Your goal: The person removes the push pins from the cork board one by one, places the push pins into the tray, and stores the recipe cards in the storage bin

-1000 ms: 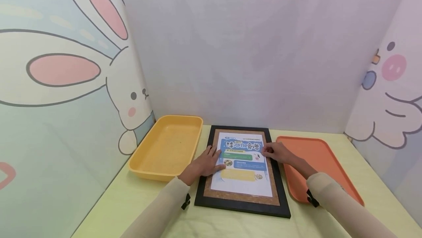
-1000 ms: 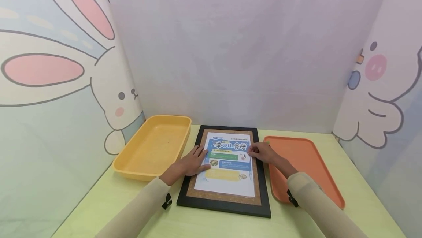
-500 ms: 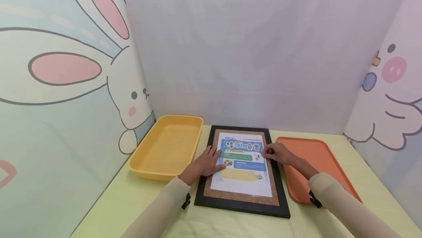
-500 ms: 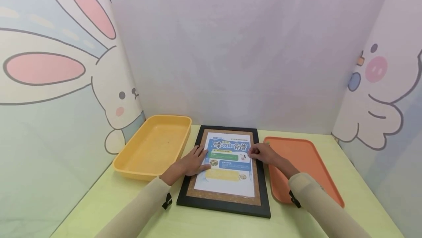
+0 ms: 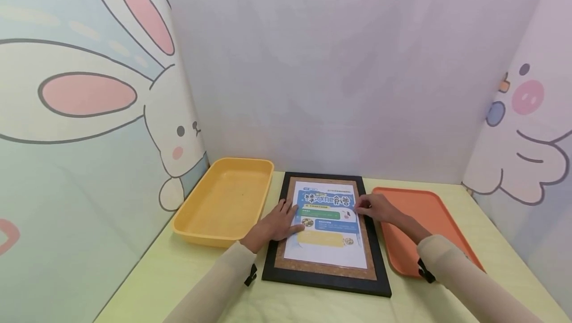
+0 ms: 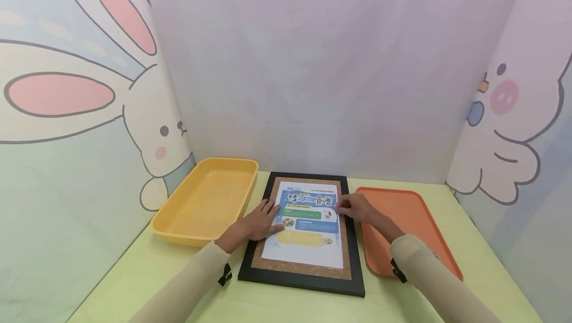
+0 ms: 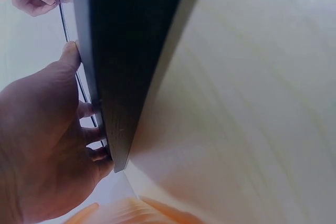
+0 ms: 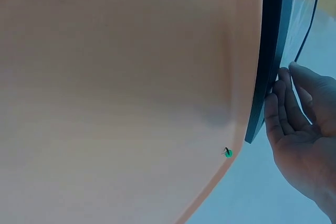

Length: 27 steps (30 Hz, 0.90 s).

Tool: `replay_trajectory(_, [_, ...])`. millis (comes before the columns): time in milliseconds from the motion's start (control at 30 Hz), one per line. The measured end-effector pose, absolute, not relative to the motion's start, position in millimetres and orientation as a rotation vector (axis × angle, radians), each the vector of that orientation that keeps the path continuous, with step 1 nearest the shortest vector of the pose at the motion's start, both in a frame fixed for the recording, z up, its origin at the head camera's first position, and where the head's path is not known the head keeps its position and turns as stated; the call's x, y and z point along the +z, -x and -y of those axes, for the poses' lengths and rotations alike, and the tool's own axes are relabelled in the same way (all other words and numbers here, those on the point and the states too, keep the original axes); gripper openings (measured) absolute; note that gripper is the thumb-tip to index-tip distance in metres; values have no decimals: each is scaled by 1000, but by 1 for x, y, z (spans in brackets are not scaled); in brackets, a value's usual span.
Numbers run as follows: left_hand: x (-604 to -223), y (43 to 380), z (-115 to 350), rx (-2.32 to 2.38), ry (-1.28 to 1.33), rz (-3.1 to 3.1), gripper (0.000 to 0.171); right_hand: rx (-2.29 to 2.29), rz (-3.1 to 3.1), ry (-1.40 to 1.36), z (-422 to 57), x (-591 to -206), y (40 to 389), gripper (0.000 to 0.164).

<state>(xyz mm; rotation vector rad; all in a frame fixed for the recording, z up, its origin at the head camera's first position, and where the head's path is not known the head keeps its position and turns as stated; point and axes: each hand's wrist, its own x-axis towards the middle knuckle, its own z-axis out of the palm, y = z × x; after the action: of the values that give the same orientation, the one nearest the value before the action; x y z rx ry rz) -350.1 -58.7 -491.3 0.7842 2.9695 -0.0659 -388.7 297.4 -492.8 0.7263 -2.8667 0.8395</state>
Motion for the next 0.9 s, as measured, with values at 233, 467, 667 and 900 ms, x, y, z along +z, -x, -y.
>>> replay_trajectory(233, [-492, 350, 57, -72, -779, -2970, 82, 875, 2839, -731, -303, -490, 386, 4])
replay_trajectory(467, [-493, 350, 58, -60, -770, -2977, 83, 830, 2823, -729, -309, -488, 385, 5])
replay_trajectory(667, [-496, 351, 59, -53, -774, -2973, 83, 812, 2841, -688, -314, -485, 384, 6])
replay_trajectory(900, [-506, 357, 61, -18, -783, -3005, 82, 773, 2823, -689, -322, -485, 382, 6])
